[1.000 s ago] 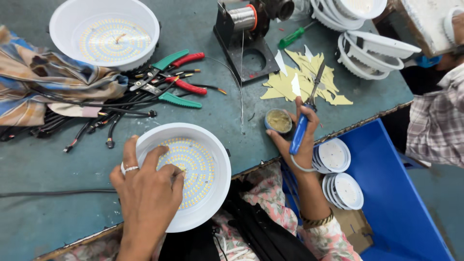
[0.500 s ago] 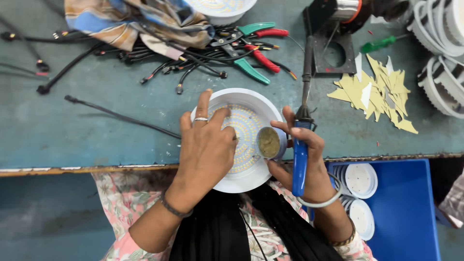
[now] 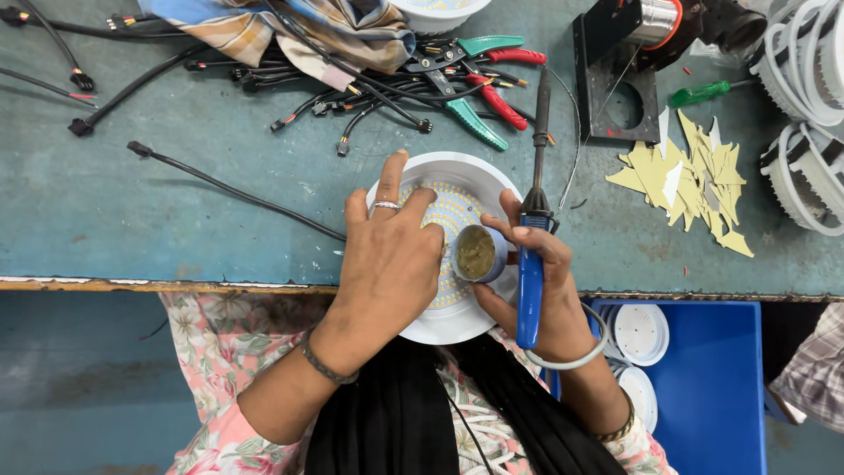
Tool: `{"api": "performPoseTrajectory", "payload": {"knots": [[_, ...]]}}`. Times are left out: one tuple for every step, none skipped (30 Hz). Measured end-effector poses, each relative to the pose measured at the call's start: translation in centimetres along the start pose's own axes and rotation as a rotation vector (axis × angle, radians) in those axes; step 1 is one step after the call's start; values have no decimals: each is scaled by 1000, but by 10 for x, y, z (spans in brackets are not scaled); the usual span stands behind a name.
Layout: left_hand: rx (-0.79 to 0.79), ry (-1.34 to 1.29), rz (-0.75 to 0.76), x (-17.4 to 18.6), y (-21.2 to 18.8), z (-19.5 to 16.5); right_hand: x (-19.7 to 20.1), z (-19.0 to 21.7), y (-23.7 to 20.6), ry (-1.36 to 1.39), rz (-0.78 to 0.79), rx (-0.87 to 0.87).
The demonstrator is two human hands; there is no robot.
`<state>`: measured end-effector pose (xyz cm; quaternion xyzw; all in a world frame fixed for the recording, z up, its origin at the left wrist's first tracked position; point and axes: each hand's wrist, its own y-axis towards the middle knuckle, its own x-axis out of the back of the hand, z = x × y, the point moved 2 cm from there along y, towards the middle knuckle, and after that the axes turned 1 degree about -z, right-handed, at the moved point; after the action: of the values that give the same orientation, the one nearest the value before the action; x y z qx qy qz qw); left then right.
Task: The person solders wires onto the terminals of round LED light panels at a workbench. They hold the panel steady with one hand, dip the soldering iron tip into a flux container, and solder the wire connections, then set the finished panel aside and pick up the next one.
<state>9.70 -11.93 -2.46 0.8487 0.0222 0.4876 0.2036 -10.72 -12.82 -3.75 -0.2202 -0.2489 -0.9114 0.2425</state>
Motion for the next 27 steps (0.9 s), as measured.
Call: {"api": "performPoseTrajectory", "payload": {"knots": [[1,-4,4,0,-1,0,-1,1,0,-12,5,2],[2,-2,0,0,-1,1,-2,1,0,-16,4,3],[2,0,-4,0,-2,1,-3,2,1,-20,3,4],[1,3,-9,0,-2,1,-4,2,0,-23,2,6],[2,-1,-7,1,-2,1,-4,2,1,-19,1,10],[2,-6,-6,1,-2,1,-4,3,1,-15,1,15],[2,-10,-5,1,-2,2,-4,3,0,-11,0,20],[1,-8,-5,1,-2,1,-3,3,0,-9,0,20],[-1,-6,-4,2,-2,1,-2,4,0,-8,0,19],[-1,-3,-4,2,-2,1,-2,4,0,-5,2,19],[0,-3,-5,2,-2,1,-2,4,0,-6,1,23],[1,-2,-6,2,-2,1,-2,4,1,-6,-1,28],[2,-1,-7,2,-2,1,-2,4,1,-7,-2,33],[2,-1,-8,2,-2,2,-2,4,0,-4,-1,32],[1,-1,-9,2,-2,2,-2,4,0,-1,1,32],[0,-1,-10,2,-2,2,-3,5,1,2,2,31],[1,0,-7,0,-3,0,-1,4,-1,4,2,32],[3,1,-5,1,-3,0,-1,5,-1,6,4,33],[5,2,-3,1,-2,0,-1,5,-1,8,6,33],[7,7,-2,1,-3,0,-1,5,-1,10,9,29],[8,11,0,1,-3,0,-1,5,-1,12,12,25],[10,15,1,1,-3,0,-1,5,-2,14,15,20],[10,15,0,1,-2,0,0,6,-2,12,15,19],[10,15,-1,2,-2,0,0,6,-2,11,16,18],[10,15,-2,2,-2,0,0,6,-2,9,16,16],[10,17,-1,2,-2,0,0,6,-2,15,17,17],[10,19,-1,2,-2,0,-1,5,-2,20,17,17]]}}
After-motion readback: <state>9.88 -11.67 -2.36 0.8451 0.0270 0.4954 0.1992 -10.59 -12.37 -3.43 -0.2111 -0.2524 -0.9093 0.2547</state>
